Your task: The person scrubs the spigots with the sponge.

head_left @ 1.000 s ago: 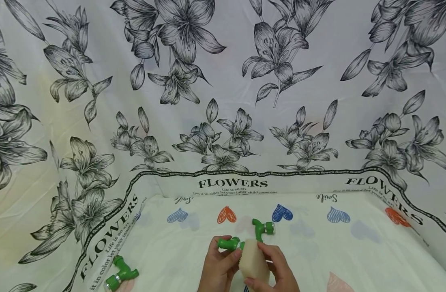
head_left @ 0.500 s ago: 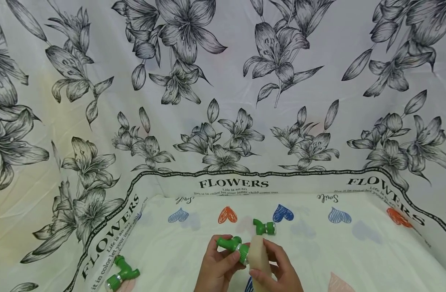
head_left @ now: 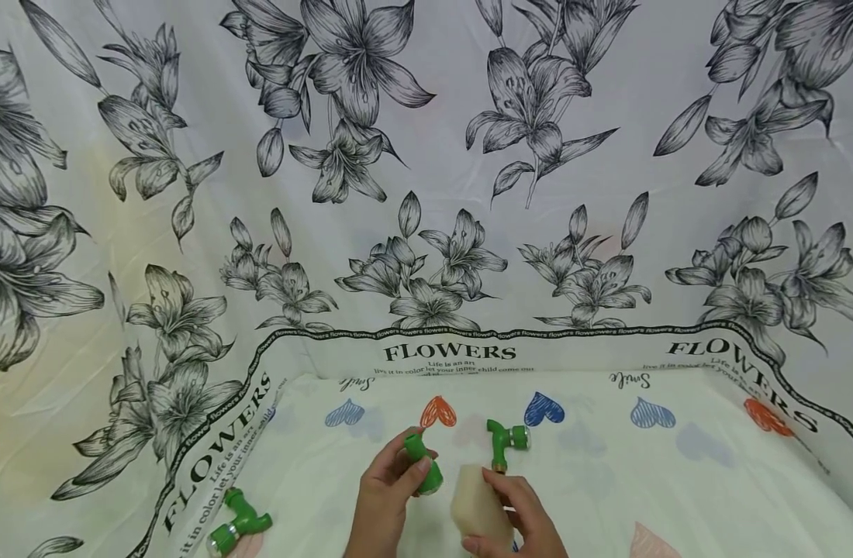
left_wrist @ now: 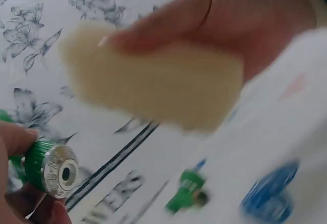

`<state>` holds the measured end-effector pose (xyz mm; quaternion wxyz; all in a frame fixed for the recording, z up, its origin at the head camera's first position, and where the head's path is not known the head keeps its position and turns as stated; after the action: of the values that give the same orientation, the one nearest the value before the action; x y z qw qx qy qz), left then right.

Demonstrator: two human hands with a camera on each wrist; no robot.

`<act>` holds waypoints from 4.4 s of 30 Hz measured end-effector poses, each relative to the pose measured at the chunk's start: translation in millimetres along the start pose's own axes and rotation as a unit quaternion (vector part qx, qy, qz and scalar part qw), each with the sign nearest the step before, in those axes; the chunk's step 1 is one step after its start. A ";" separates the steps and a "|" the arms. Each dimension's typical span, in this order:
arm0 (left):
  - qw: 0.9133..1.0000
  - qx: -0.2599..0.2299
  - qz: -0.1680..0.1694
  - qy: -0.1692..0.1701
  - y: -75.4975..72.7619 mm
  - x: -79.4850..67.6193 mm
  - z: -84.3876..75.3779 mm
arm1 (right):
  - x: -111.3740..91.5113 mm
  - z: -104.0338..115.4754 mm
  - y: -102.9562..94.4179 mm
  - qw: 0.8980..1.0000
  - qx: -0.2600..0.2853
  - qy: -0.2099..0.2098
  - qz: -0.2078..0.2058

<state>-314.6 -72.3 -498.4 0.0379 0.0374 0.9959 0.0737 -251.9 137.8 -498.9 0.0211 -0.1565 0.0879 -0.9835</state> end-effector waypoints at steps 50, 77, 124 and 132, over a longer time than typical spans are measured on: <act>0.687 0.698 -0.090 0.180 -149.0 63.0 -20.3 | -21.9 -7.8 -88.3 0.990 -0.044 0.056 -0.125; 0.828 0.488 0.152 0.230 115.7 109.3 -2.1 | -59.4 -43.8 -145.1 0.970 -0.083 0.093 -0.209; 0.968 0.063 0.207 0.130 92.4 44.1 -33.6 | -16.5 17.9 -85.8 0.990 -0.079 0.033 -0.112; 0.962 0.079 0.220 0.144 93.4 25.0 -31.0 | -17.9 22.3 -57.3 0.991 -0.102 -0.048 -0.065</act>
<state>-335.5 17.3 -455.6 -0.1265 0.2470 0.9607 0.0063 -228.8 191.7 -473.2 -0.0550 -0.2102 0.1767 -0.9600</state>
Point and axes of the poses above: each hand's wrist, its own x-axis towards the middle knuckle, its own y-axis out of the palm, z = x × y, the point moved 7 cm from there along x, towards the middle knuckle, and after that the axes turned 7 degrees about -y, right-handed, at the moved point
